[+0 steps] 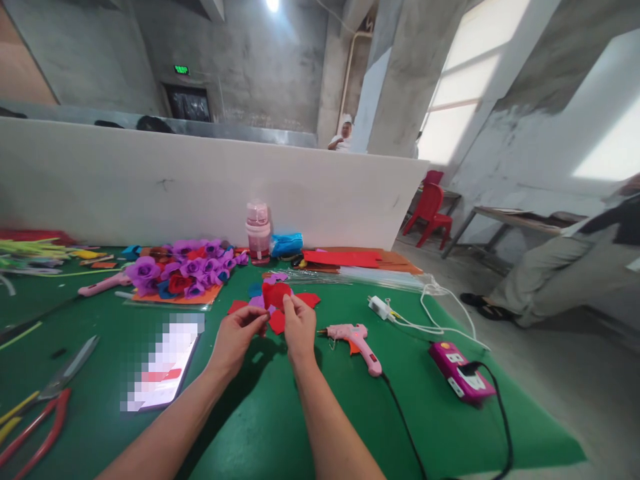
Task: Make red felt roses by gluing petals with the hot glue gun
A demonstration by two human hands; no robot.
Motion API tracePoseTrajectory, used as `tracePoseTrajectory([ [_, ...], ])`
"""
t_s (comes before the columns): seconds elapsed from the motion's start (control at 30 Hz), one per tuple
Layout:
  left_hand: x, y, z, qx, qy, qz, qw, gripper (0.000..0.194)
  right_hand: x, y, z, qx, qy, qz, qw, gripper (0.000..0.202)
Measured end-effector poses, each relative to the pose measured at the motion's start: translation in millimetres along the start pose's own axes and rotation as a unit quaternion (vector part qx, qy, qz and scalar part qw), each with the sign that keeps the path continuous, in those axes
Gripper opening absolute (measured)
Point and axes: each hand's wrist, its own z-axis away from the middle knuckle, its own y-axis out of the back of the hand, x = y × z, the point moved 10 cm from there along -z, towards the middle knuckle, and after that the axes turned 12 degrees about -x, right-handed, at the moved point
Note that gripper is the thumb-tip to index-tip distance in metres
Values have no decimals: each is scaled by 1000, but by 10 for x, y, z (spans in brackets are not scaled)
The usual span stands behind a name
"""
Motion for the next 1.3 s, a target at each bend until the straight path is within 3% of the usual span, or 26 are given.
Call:
tracePoseTrajectory([
  [0.23, -110, -27, -5, 0, 31, 93, 995, 28, -48, -23, 23, -4, 10, 51, 999, 35],
  [0.47, -120, -13, 8, 11, 40, 113, 993, 30, -18, -84, 22, -20, 9, 21, 1000, 33],
  [0.83, -53, 58, 11, 31, 16, 42, 999, 27, 14, -129, 28, -33, 1, 6, 999, 32],
  [1.13, -75, 89, 11, 47, 13, 20, 999, 25, 126, -155, 25, -20, -38, -117, 992, 30],
  [1.3, -37, 86, 26, 51, 10, 7, 999, 23, 53, -181, 39, -27, -23, -115, 993, 28],
])
